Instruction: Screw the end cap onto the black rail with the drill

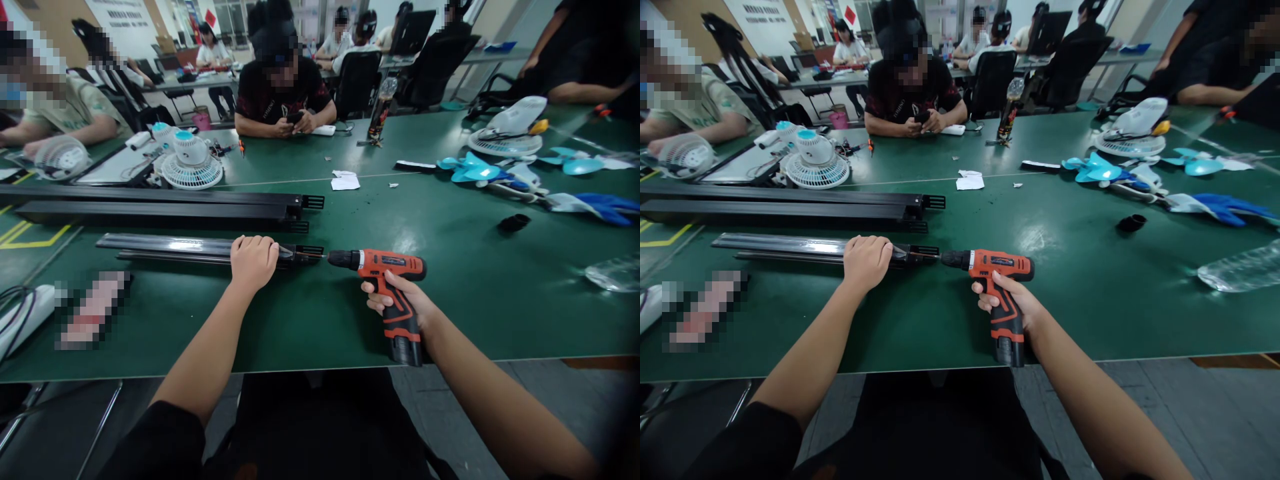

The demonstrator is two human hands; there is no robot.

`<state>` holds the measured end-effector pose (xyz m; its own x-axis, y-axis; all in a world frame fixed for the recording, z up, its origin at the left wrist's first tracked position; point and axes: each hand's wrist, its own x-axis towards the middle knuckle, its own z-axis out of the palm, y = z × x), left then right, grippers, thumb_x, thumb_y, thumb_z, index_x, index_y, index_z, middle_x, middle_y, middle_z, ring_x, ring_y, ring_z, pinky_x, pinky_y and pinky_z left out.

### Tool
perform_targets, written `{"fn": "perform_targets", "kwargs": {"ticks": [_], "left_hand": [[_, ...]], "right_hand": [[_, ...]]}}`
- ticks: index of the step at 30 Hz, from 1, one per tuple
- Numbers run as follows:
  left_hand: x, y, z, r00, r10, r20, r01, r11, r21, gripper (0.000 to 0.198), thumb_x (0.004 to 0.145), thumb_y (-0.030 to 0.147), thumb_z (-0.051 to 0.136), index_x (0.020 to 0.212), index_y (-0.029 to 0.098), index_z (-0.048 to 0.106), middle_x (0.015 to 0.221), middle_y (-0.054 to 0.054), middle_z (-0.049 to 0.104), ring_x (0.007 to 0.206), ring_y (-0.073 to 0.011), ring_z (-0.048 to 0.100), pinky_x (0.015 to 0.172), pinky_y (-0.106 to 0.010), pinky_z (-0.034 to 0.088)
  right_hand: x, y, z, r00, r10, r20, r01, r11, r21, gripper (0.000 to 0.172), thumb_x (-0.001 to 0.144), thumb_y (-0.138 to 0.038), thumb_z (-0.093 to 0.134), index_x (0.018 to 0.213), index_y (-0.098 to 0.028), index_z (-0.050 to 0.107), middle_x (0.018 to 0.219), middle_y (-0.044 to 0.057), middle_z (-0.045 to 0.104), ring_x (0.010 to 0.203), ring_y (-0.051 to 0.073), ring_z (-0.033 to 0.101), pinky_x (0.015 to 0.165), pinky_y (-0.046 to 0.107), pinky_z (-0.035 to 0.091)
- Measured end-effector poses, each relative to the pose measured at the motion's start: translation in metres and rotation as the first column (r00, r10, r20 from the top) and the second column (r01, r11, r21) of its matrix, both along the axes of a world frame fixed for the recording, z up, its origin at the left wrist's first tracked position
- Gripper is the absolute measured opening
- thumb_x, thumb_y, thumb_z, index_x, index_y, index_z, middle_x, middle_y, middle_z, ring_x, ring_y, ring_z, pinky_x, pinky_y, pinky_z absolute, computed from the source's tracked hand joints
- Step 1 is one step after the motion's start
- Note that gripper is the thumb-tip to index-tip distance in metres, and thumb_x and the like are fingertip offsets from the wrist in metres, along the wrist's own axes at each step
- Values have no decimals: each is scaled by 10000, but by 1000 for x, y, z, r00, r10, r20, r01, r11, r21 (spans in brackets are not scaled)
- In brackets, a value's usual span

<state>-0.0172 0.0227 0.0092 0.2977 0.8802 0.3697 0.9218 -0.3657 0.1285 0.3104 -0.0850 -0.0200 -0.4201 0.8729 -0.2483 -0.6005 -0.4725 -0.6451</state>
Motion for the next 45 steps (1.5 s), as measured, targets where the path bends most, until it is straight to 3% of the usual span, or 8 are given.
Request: {"fn": "perform_targets", "kwargs": {"ticks": [45], "left_hand": [[1, 0, 0, 1000, 7, -6, -7, 1000, 21, 459, 1064, 365, 306, 1006, 217, 737, 1067, -94, 772, 1036, -293, 666, 1108, -494, 367]], "right_hand": [[2, 1, 0, 999, 28, -37, -29, 999, -26, 366, 849, -405, 826, 1051, -153, 656, 801, 11, 629, 537, 67, 407, 556, 191, 521]]}}
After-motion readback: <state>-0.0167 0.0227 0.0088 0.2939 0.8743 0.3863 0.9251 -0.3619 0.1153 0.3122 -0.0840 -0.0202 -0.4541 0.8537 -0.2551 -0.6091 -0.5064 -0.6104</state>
